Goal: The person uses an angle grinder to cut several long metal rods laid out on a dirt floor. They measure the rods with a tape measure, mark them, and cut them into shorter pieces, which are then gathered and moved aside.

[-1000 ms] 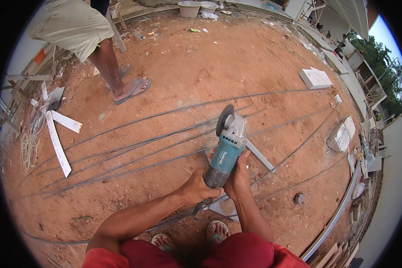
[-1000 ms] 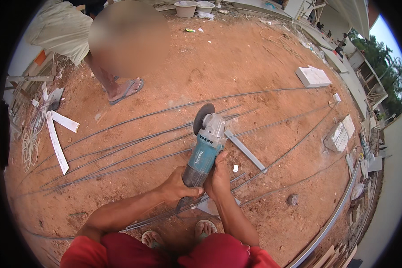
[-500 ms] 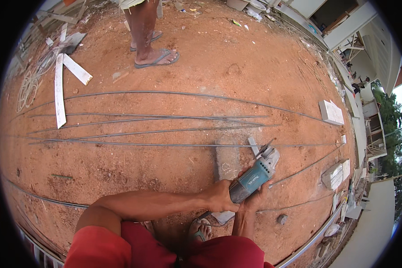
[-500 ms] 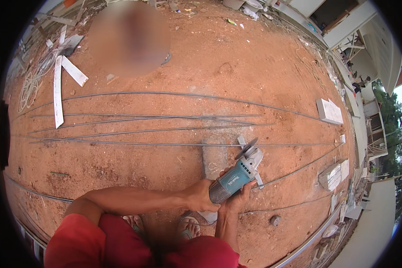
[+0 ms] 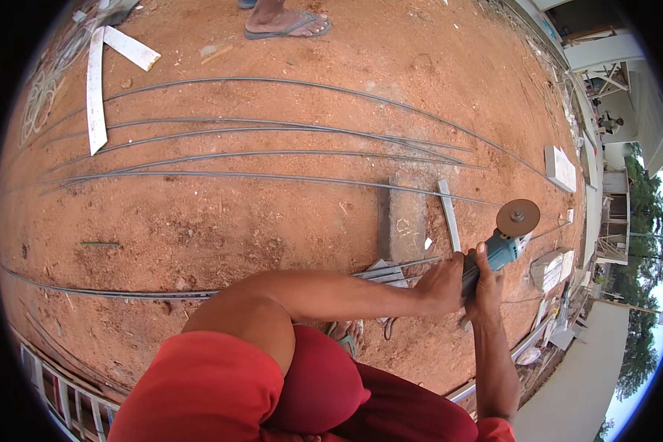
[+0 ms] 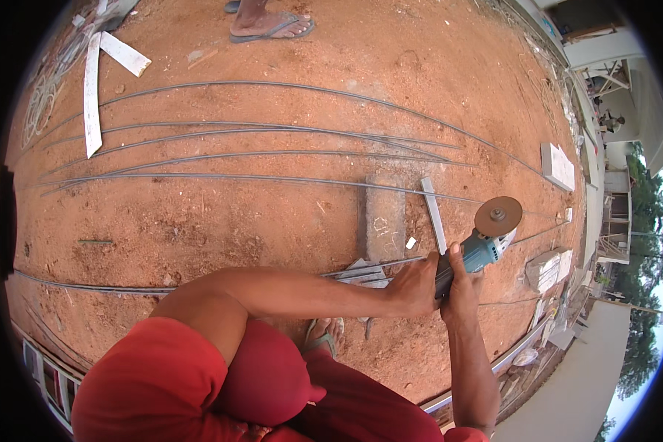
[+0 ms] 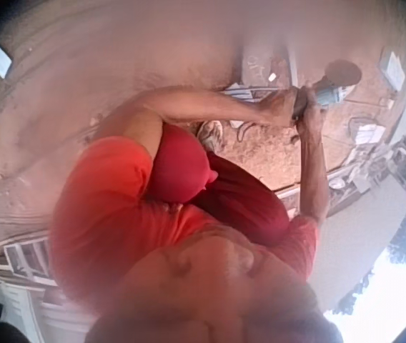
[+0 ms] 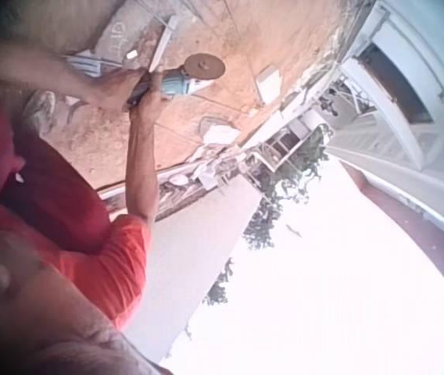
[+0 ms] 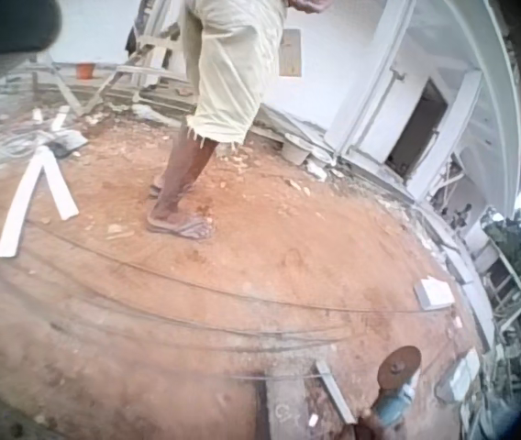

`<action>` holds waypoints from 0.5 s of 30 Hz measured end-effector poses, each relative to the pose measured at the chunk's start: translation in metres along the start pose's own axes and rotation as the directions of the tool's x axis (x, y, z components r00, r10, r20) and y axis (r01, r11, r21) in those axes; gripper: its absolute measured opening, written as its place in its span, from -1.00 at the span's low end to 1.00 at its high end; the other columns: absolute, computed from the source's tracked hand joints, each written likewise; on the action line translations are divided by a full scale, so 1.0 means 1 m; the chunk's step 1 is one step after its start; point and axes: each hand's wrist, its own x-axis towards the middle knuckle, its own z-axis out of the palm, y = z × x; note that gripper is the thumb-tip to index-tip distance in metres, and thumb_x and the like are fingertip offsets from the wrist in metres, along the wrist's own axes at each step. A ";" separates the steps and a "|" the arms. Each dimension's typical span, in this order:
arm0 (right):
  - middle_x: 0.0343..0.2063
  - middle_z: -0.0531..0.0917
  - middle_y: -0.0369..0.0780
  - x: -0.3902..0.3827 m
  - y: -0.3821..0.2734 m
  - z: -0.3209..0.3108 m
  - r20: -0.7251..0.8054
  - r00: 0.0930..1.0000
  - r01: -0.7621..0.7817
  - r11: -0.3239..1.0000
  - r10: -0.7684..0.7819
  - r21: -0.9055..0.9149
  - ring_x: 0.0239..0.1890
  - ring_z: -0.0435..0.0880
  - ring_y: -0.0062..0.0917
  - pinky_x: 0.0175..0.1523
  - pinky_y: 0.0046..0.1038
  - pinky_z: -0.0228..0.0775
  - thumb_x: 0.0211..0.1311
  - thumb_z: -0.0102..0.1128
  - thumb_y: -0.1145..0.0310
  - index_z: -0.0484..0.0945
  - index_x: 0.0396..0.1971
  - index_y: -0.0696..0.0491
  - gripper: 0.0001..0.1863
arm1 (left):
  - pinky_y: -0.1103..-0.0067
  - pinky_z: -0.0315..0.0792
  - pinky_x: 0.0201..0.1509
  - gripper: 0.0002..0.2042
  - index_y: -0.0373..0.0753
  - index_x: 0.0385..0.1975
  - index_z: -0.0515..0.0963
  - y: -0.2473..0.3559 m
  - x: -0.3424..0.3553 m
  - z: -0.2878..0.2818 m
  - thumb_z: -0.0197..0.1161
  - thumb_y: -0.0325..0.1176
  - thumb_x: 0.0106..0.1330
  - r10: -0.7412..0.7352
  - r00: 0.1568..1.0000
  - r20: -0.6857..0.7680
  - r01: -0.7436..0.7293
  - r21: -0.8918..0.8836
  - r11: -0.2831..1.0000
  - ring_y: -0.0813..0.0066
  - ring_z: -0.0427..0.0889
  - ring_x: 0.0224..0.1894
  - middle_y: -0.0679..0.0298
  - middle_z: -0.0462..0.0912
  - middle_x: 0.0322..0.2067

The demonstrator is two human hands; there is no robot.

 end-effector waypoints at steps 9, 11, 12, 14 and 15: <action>-0.33 0.67 -0.16 0.041 0.005 -0.021 -0.029 0.995 0.072 0.883 -0.096 -0.463 -0.36 0.66 -0.47 -0.25 -0.40 0.56 0.15 0.51 0.15 0.51 0.02 0.25 -0.41 | 0.27 0.62 -0.21 -0.81 -0.33 -0.40 0.67 -0.038 0.056 -0.127 0.31 -0.34 0.39 0.068 0.993 -0.092 -0.018 0.461 0.887 0.22 0.67 -0.38 0.01 0.68 -0.44; -0.39 0.61 -0.22 0.059 0.023 -0.025 -0.054 0.996 0.031 0.881 -0.064 -0.472 -0.48 0.62 -0.54 -0.38 -0.44 0.52 0.18 0.48 0.13 0.50 -0.02 0.20 -0.46 | 0.12 0.53 -0.12 -0.73 -0.35 -0.45 0.65 -0.068 0.059 -0.178 0.31 -0.26 0.40 0.413 0.876 -0.248 -0.122 0.715 0.689 0.01 0.66 -0.32 -0.02 0.66 -0.44; -0.43 0.62 -0.23 0.060 0.012 -0.008 -0.002 0.999 0.032 0.869 -0.038 -0.493 -0.48 0.61 -0.53 -0.38 -0.43 0.50 0.18 0.47 0.11 0.54 -0.09 0.20 -0.49 | 0.12 0.52 -0.12 -0.69 -0.36 -0.44 0.66 -0.079 0.052 -0.198 0.30 -0.20 0.41 0.331 0.903 -0.273 -0.046 0.706 0.707 -0.02 0.67 -0.30 -0.05 0.66 -0.44; -0.51 0.61 -0.26 0.071 0.016 -0.006 0.011 0.997 0.072 0.810 -0.081 -0.581 -0.48 0.62 -0.54 -0.38 -0.41 0.49 0.18 0.47 0.08 0.60 -0.21 0.19 -0.54 | 0.11 0.50 -0.13 -0.63 -0.35 -0.44 0.67 -0.087 0.046 -0.215 0.28 -0.12 0.43 0.121 0.962 -0.246 0.082 0.678 0.730 -0.04 0.68 -0.27 -0.10 0.66 -0.42; -0.51 0.62 -0.25 0.080 0.024 -0.010 0.012 0.996 0.076 0.802 -0.085 -0.593 -0.47 0.62 -0.54 -0.37 -0.40 0.49 0.17 0.47 0.07 0.61 -0.23 0.19 -0.54 | 0.11 0.50 -0.14 -0.61 -0.35 -0.45 0.67 -0.090 0.045 -0.218 0.27 -0.09 0.44 -0.013 0.980 -0.196 0.144 0.669 0.729 -0.03 0.68 -0.28 -0.11 0.66 -0.41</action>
